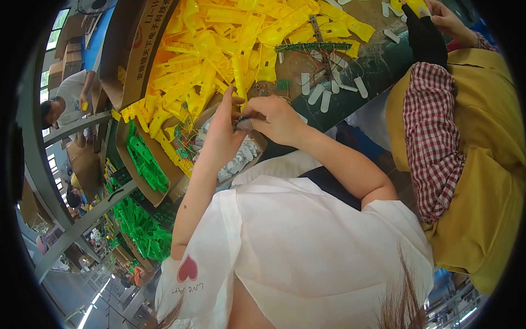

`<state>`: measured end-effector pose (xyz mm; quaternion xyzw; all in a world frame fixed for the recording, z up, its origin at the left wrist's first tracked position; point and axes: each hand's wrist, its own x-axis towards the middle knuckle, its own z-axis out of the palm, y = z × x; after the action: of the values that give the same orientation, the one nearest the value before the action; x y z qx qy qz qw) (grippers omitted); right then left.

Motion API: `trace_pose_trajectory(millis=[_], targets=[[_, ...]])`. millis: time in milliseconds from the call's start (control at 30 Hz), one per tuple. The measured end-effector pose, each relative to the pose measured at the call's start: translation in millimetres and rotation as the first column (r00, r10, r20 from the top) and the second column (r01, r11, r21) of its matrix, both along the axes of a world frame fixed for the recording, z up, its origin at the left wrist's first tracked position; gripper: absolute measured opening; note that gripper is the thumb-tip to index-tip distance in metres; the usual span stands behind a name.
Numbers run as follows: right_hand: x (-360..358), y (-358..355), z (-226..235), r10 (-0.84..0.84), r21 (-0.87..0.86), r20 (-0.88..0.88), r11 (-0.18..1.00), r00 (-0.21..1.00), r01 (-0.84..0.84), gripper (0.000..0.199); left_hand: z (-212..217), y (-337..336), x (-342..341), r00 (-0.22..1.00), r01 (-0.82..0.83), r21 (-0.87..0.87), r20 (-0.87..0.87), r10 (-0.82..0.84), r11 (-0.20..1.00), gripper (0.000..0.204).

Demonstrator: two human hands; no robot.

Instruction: Assembling small electronic circuit boards and wires into yellow plastic housings for lighting fixtures at a factory workstation.

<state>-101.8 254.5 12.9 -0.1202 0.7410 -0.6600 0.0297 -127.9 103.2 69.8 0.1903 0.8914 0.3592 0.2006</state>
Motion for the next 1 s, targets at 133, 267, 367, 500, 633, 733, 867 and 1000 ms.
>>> trace_pose_trajectory(millis=[133,267,367,500,633,733,867,1000], targets=[[1.0,1.3,-8.9,-0.303,0.019,-0.138,0.951,0.943,0.309,0.013,-2.1,-8.5,-9.0,0.997,0.068,0.03,-0.026,-0.067,0.997,0.037],[3.1,-3.7,-6.4,-0.359,0.126,-0.456,0.88,0.814,0.459,0.015,0.2,1.3,1.1,0.982,-0.187,0.05,0.023,0.186,0.981,0.023],[2.5,-6.9,-7.4,-0.355,0.165,-0.526,0.849,0.773,0.502,0.019,-5.7,4.6,5.4,0.952,-0.305,0.06,0.046,0.303,0.95,0.023],[2.2,-9.3,-11.7,-0.345,0.193,-0.539,0.838,0.769,0.511,0.019,-6.8,6.2,7.4,0.934,-0.353,0.047,0.078,0.349,0.934,0.022],[-2.1,-11.1,-13.3,-0.341,0.208,-0.558,0.825,0.757,0.525,0.017,-16.1,9.8,9.2,0.891,-0.451,0.085,0.1,0.443,0.888,0.018],[4.4,-19.5,-15.7,-0.254,0.222,-0.599,0.859,0.76,0.461,0.014,-23.2,10.5,3.6,0.793,-0.593,0.188,0.309,0.526,0.783,0.02],[-6.2,-10.0,-15.9,-0.312,0.203,-0.345,0.896,0.885,0.395,0.019,-27.1,-6.5,0.4,0.859,-0.472,0.184,0.315,0.403,0.862,0.026],[-4.4,-6.1,-21.4,-0.229,-0.022,-0.131,0.973,0.965,0.228,0.016,-29.5,-19.0,3.4,0.959,-0.246,0.284,0.212,0.19,0.927,0.028]])
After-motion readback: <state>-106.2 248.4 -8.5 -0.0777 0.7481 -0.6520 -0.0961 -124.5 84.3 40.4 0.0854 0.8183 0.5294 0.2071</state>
